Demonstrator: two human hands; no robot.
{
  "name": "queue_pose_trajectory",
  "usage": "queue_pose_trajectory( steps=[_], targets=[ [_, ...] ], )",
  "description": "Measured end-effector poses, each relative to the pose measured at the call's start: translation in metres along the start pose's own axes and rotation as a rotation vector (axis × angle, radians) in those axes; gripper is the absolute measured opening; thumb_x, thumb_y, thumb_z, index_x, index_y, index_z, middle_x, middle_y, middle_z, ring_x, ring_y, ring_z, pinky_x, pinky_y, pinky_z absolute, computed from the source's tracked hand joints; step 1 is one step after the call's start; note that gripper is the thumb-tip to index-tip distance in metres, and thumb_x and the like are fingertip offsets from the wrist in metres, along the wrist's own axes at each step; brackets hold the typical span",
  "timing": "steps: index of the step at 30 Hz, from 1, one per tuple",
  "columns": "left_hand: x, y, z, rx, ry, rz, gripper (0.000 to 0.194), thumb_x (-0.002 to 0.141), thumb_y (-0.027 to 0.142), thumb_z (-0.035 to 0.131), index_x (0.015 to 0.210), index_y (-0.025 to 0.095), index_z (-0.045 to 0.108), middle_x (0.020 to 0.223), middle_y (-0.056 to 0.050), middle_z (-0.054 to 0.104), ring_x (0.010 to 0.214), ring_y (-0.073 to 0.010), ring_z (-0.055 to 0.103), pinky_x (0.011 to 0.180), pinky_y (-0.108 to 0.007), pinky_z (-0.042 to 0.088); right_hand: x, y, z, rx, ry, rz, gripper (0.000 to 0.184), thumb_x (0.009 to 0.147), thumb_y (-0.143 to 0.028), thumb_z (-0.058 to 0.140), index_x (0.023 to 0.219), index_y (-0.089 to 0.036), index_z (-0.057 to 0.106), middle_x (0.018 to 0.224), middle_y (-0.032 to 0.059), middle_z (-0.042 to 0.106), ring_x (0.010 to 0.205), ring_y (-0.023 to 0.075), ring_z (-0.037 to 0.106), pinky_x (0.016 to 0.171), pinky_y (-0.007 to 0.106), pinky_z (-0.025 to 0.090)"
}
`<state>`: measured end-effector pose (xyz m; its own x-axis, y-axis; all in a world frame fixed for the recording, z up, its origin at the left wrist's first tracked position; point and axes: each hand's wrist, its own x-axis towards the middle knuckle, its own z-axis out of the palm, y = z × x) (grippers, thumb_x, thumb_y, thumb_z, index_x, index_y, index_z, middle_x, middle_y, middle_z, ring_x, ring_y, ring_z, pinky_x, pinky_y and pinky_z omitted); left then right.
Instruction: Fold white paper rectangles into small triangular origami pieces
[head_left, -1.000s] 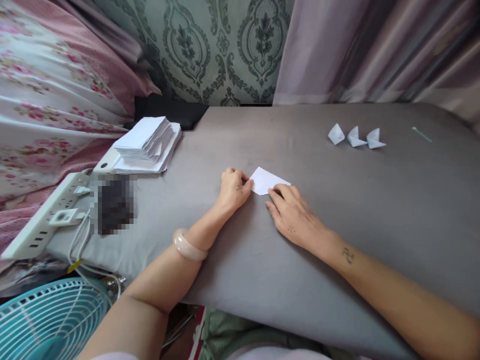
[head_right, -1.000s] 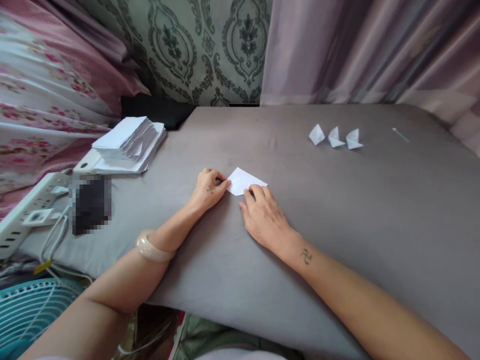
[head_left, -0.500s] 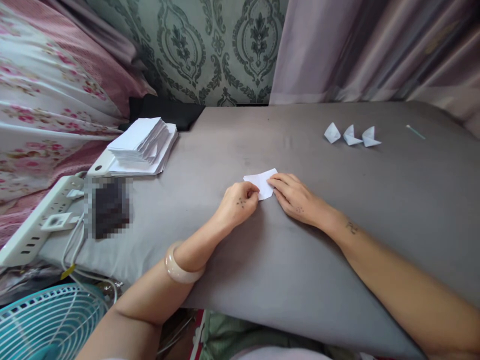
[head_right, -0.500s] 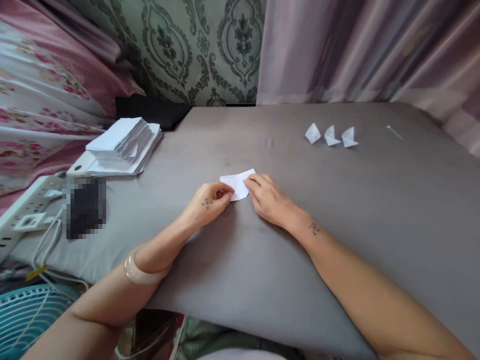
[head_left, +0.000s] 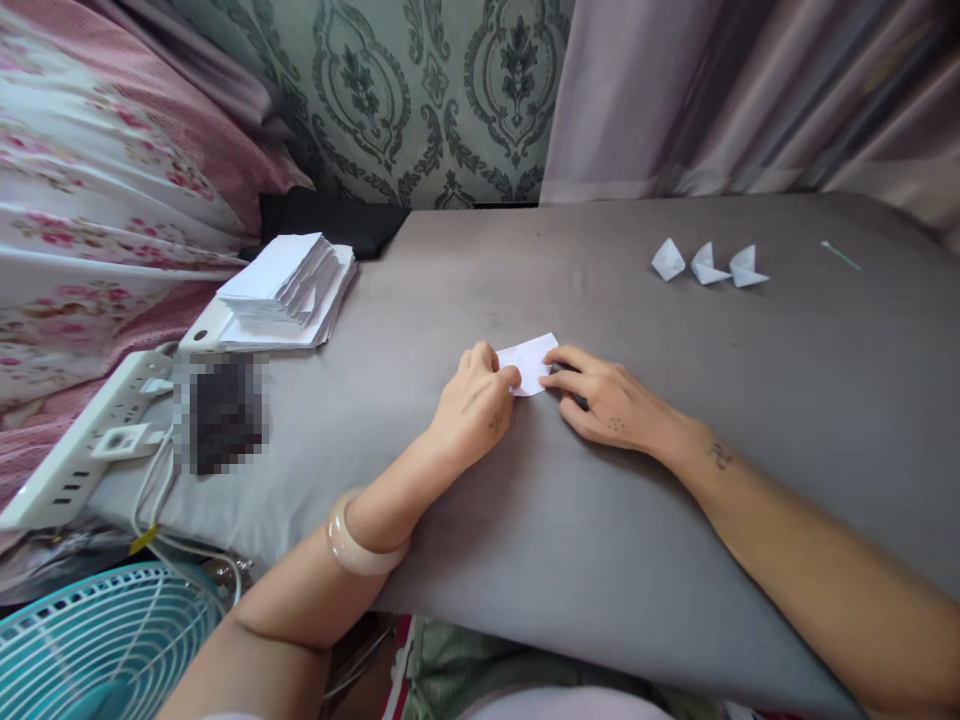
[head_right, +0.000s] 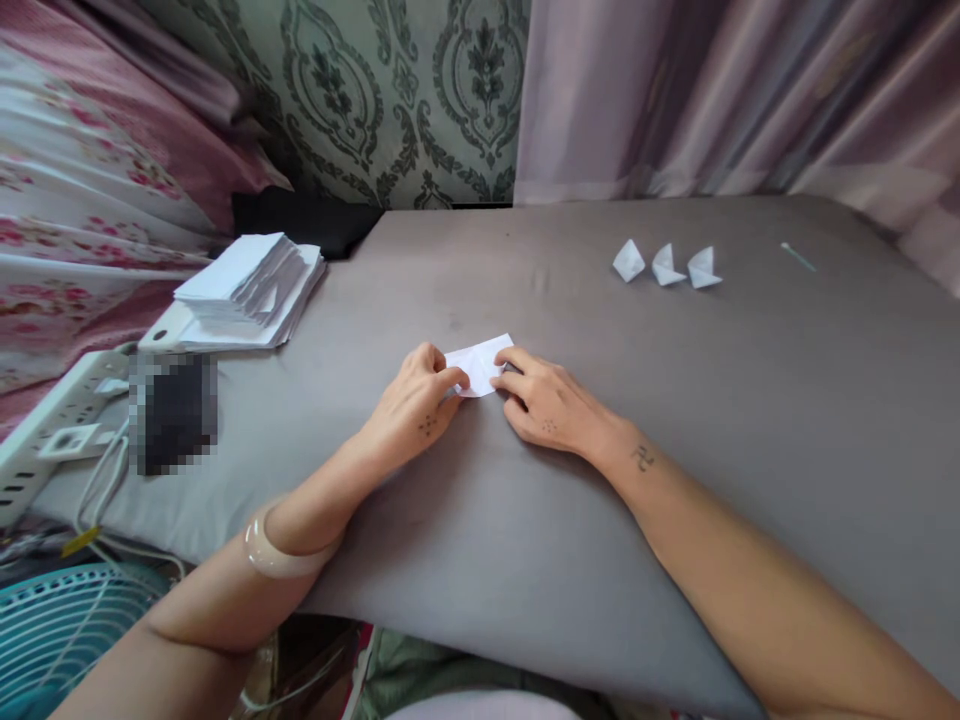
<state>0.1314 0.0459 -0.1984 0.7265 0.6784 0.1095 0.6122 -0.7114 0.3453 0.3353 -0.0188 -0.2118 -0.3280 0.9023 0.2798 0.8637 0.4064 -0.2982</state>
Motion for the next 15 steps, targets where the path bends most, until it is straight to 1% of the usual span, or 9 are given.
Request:
queue_pose_trajectory(
  steps=[3,5,7,11,15],
  targets=[
    [0.004,0.001,-0.002,0.064,-0.013,0.132,0.027,0.09,0.014,0.043,0.102,0.019,0.067,0.119,-0.012,0.053,0.106,-0.0251,0.047,0.093,-0.041,0.042,0.0,0.001,0.0,0.023,0.017,-0.017,0.034,0.082,-0.009,0.046,0.106,-0.017,0.069,0.114,0.0091,0.065,0.092,0.0195,0.065,0.085,0.033,0.051],
    [0.008,-0.002,-0.001,0.051,-0.044,0.201,0.029,0.093,0.016,0.041,0.104,0.02,0.067,0.117,-0.009,0.059,0.11,-0.0251,0.047,0.096,-0.04,0.041,-0.001,0.002,0.0,0.049,0.039,-0.035,0.032,0.083,-0.009,0.046,0.101,-0.017,0.07,0.111,0.0084,0.066,0.093,0.0192,0.065,0.086,0.033,0.051],
    [0.012,-0.006,0.002,-0.001,-0.061,0.22,0.029,0.095,0.019,0.04,0.104,0.021,0.068,0.11,-0.008,0.064,0.107,-0.0236,0.051,0.095,-0.038,0.042,-0.001,0.004,0.001,0.068,0.057,-0.046,0.031,0.083,-0.01,0.046,0.098,-0.018,0.071,0.111,0.008,0.067,0.094,0.0193,0.066,0.087,0.033,0.052],
    [0.02,-0.015,0.007,-0.142,-0.02,0.176,0.024,0.093,0.022,0.046,0.097,0.02,0.07,0.104,-0.007,0.067,0.095,-0.0205,0.057,0.089,-0.034,0.045,-0.001,0.007,0.001,0.086,0.064,-0.059,0.031,0.082,-0.01,0.047,0.095,-0.02,0.074,0.111,0.007,0.068,0.095,0.0193,0.067,0.088,0.033,0.053],
    [0.026,-0.018,0.006,-0.241,-0.007,0.055,0.018,0.089,0.026,0.054,0.09,0.02,0.071,0.09,-0.005,0.068,0.086,-0.0185,0.059,0.082,-0.031,0.046,-0.001,0.008,0.001,0.093,0.056,-0.064,0.033,0.081,-0.008,0.047,0.094,-0.021,0.074,0.112,0.006,0.068,0.097,0.0191,0.067,0.09,0.032,0.052]
  ],
)
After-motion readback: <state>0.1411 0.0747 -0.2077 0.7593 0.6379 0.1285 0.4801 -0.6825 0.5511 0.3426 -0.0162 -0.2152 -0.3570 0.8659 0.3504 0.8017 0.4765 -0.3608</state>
